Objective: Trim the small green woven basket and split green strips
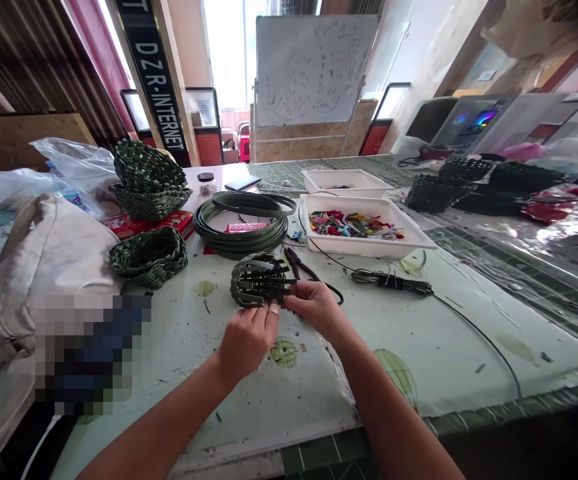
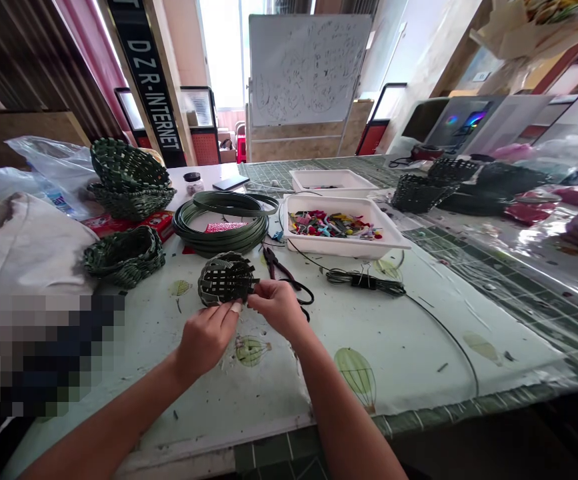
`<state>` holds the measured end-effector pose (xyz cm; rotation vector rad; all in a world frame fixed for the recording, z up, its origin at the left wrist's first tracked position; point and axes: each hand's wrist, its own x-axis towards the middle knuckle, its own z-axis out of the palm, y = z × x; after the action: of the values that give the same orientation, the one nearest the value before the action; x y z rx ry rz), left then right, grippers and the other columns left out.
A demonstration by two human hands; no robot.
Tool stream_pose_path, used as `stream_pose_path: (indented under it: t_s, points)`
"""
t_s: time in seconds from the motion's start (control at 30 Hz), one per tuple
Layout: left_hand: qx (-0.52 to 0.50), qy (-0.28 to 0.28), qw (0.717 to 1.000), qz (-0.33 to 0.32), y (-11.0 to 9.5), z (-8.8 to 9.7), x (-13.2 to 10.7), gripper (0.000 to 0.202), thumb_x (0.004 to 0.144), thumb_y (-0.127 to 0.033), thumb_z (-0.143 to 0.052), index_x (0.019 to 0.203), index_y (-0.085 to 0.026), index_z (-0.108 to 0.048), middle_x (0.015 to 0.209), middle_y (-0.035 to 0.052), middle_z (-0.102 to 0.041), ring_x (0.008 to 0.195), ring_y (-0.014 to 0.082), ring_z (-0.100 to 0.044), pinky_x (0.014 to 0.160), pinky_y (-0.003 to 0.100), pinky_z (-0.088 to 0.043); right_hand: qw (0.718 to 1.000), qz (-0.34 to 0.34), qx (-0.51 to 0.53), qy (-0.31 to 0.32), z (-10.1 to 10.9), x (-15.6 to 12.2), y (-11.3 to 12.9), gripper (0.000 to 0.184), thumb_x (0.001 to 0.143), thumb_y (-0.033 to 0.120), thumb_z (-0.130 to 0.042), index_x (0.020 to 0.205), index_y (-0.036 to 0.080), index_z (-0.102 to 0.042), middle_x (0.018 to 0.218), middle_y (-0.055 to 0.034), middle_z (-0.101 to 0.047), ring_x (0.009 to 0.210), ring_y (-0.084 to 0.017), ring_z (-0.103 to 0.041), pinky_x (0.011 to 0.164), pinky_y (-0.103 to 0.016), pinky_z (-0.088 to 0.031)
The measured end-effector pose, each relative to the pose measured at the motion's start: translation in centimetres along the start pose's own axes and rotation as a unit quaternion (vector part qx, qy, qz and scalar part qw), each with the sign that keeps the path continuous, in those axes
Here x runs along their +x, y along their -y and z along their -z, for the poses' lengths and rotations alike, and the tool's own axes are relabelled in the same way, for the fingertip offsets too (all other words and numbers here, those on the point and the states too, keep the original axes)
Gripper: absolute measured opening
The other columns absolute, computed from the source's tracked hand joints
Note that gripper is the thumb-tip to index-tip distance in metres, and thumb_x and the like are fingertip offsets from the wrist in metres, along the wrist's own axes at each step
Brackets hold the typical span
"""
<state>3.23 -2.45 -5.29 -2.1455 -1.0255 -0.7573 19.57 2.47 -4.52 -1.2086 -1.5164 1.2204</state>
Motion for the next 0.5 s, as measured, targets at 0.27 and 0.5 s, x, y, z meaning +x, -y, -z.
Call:
stream_pose_path:
  t_s: [0.27,0.5]
  points:
    - [-0.173,0.005,0.971,0.166,1.0,-0.3,0.0,0.017,0.091,-0.021,-0.05,0.098,-0.015,-0.065,0.082,0.0082,-0.073,0.076,0.0198,-0.067,0.065,0.03,-0.054,0.997,0.05,0.04,-0.04,-1.9,-1.1,1.6,0.012,0.063,0.022,-0.056,0.054,0.018,-0.048,0.051,0.0053,-0.04,0.048,-0.008,-0.033,0.046,-0.022,-0.024]
    - [-0.334,-0.021,0.88,0.336,3.0,-0.7,0.9,0.011,0.08,-0.027,-0.068,0.087,-0.019,-0.07,0.085,0.0041,-0.074,0.078,0.0188,-0.069,0.074,0.03,-0.055,0.992,0.078,0.086,-0.057,-3.2,-1.6,1.4,0.016,0.075,0.031,-0.062,0.082,0.017,-0.068,0.065,-0.0016,-0.06,0.06,-0.015,-0.053,0.054,-0.026,-0.044]
